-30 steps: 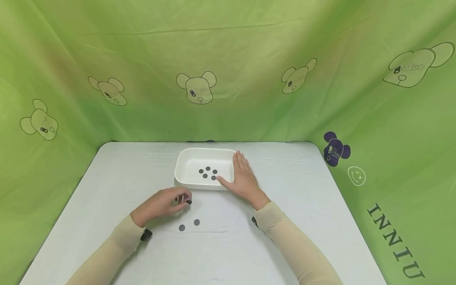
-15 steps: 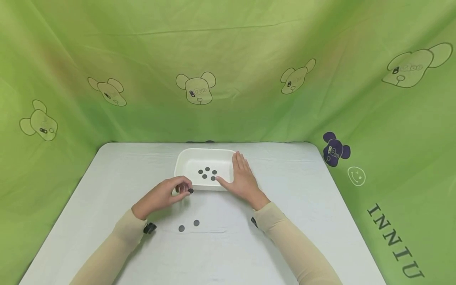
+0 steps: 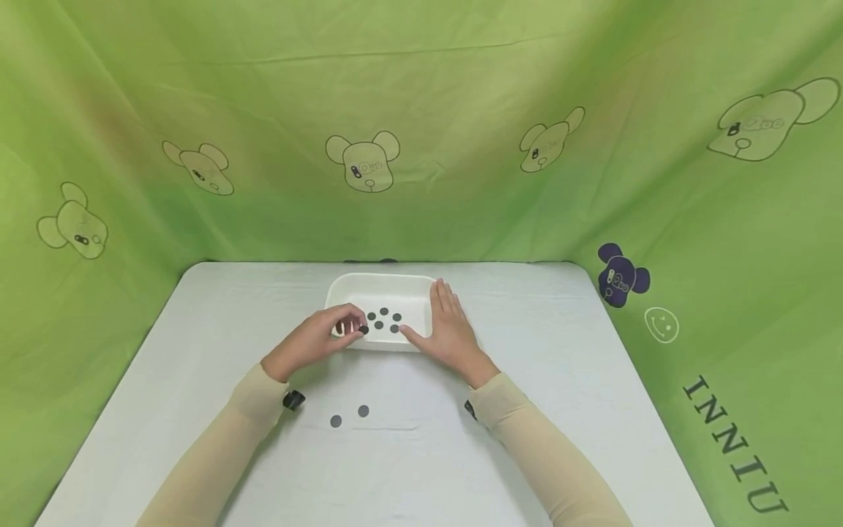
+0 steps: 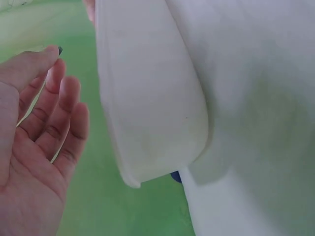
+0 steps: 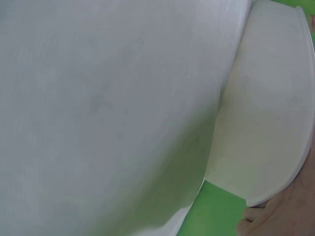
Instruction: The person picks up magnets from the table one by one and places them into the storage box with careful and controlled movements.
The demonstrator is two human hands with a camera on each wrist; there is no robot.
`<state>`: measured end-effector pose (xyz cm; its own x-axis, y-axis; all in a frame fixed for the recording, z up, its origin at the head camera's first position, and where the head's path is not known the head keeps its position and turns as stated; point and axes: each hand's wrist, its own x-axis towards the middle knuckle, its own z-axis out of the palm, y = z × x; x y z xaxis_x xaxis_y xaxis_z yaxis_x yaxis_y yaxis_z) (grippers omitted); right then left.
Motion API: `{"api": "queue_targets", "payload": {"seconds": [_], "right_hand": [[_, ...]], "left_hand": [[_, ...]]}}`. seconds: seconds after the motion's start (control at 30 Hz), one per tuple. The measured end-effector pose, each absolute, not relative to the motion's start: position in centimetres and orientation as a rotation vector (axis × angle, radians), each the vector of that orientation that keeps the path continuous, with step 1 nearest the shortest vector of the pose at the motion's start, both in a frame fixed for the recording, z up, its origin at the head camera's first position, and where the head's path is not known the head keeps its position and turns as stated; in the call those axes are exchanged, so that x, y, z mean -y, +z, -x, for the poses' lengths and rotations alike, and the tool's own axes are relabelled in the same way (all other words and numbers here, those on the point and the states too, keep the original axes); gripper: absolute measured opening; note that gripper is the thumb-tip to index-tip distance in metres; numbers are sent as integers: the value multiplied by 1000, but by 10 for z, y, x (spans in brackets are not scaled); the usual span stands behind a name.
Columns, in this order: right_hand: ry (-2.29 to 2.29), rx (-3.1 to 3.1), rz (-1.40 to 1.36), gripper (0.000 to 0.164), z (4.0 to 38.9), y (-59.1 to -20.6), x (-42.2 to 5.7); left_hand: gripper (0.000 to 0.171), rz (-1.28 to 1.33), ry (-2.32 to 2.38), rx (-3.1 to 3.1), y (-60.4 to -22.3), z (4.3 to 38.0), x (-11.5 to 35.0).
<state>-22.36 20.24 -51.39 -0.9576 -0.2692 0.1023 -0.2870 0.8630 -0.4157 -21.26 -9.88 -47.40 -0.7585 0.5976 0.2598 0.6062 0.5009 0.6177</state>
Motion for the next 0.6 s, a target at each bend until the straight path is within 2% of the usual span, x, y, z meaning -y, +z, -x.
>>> {"api": "queue_targets", "payload": {"seconds": [0.6], "right_hand": [[665,2982,-460,118,224,-514,-202]], "left_hand": [[13,1032,-1096,2829,-482,240,85]]}}
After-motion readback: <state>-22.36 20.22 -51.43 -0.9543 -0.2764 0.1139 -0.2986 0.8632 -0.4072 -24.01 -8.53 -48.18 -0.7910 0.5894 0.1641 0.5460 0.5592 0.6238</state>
